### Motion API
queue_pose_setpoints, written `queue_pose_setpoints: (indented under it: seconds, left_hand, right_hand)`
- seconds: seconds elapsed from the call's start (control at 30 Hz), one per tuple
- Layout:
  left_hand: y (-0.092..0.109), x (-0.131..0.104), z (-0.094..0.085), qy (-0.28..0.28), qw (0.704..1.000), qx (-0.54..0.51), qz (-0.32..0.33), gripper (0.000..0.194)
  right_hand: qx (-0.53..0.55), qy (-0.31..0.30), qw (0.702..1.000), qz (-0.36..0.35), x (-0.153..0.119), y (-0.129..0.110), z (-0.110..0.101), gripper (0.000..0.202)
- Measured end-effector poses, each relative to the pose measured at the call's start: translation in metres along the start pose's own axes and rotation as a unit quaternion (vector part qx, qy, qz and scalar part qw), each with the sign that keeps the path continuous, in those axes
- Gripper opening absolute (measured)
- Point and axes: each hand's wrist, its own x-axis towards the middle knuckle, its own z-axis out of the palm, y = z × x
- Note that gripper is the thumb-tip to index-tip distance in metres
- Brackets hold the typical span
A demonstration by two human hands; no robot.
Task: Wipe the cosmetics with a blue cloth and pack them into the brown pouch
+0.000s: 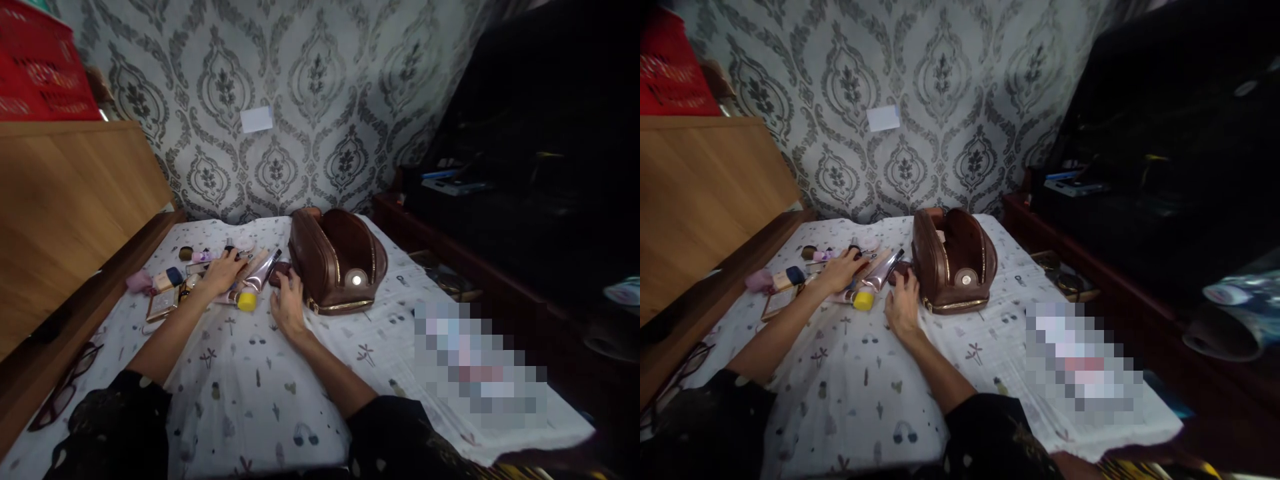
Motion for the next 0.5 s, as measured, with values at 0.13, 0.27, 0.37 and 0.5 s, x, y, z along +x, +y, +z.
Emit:
queue_pose_setpoints:
  seconds: [0.13, 0.27, 0.37, 0.5]
  left_hand:
    - [0.029, -0.002, -0.01, 0.089, 0.995, -0.042, -0.03, 0.037]
    - [0.068, 0.01, -0.011, 0.067, 0.992, -0.105, -0.012, 0.033]
    - [0.087, 0.018, -0.004, 0.041, 0.993, -0.108, -0.007, 0.035]
    - [0.095, 0.019, 0.001, 0.022, 0.994, -0.107, -0.019, 0.039]
  right_hand:
    - [0.027, -0.044, 0.998, 0.031, 0.005, 0.007, 0.001, 0.063]
    - [0.1, -0.042, 0.993, 0.043, 0.008, 0.015, -0.002, 0.067]
    - [0.132, -0.04, 0.987, 0.078, 0.008, 0.018, -0.005, 0.069]
    - [0.128, -0.042, 0.985, 0.108, 0.009, 0.014, -0.008, 0.064]
